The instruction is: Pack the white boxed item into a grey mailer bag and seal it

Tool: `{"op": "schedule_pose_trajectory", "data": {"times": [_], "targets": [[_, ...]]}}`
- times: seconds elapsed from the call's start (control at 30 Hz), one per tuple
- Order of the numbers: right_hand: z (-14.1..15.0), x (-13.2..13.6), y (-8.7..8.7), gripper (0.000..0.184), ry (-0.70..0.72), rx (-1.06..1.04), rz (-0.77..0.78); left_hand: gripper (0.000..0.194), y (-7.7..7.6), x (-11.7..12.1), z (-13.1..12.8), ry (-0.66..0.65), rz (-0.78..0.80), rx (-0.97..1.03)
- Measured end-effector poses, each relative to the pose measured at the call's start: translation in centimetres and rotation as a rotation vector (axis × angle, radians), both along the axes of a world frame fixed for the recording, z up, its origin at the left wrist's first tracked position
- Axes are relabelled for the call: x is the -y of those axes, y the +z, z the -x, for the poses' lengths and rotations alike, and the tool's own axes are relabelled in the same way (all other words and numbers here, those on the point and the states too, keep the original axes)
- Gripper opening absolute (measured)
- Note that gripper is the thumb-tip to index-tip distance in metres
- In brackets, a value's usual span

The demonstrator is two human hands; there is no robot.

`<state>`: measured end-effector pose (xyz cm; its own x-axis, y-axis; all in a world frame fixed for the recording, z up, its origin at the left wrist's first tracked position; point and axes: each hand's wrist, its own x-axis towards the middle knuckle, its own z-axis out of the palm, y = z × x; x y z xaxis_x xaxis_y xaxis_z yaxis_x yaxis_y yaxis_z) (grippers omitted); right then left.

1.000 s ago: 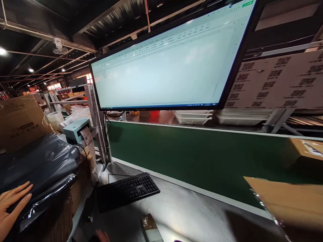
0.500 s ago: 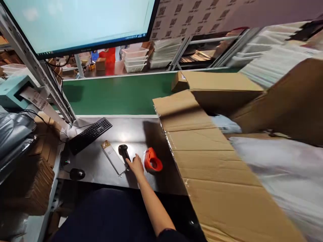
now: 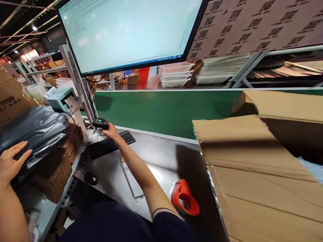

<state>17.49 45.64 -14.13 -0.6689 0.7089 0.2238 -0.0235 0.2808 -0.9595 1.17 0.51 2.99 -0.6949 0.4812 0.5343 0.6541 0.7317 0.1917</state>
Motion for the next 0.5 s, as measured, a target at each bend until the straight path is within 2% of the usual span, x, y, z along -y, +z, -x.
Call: {"op": "schedule_pose_trajectory", "data": {"times": [0.07, 0.13, 0.2, 0.27, 0.33, 0.4, 0.43, 0.5], "targets": [[3.9, 0.7, 3.7, 0.035, 0.022, 0.042, -0.085, 0.064, 0.1, -0.2, -0.2, 0.018, -0.115, 0.034], [6.2, 1.5, 6.1, 0.023, 0.032, 0.070, -0.147, 0.076, 0.6, -0.3, -0.2, 0.001, -0.323, 0.118], [7.3, 2.0, 7.3, 0.021, 0.037, 0.067, -0.159, 0.075, 1.3, 0.1, 0.1, -0.028, -0.587, 0.259], [7.6, 2.2, 7.6, 0.027, 0.033, 0.053, -0.145, 0.066, 2.4, 0.9, 0.7, -0.012, -0.817, 0.416], [7.5, 2.3, 7.5, 0.034, 0.024, 0.033, -0.125, 0.054, 3.6, 1.9, 1.5, 0.050, -0.952, 0.561], [7.3, 2.1, 7.0, 0.038, 0.025, 0.001, -0.088, 0.044, 4.7, 2.7, 2.2, 0.126, -0.924, 0.662], [7.0, 2.0, 6.6, 0.039, 0.025, -0.013, -0.061, 0.042, 5.2, 2.8, 2.4, 0.135, -0.830, 0.680], [5.6, 1.8, 5.2, 0.039, 0.030, -0.042, 0.004, 0.052, 5.8, 2.7, 2.2, 0.060, -0.478, 0.638]]}}
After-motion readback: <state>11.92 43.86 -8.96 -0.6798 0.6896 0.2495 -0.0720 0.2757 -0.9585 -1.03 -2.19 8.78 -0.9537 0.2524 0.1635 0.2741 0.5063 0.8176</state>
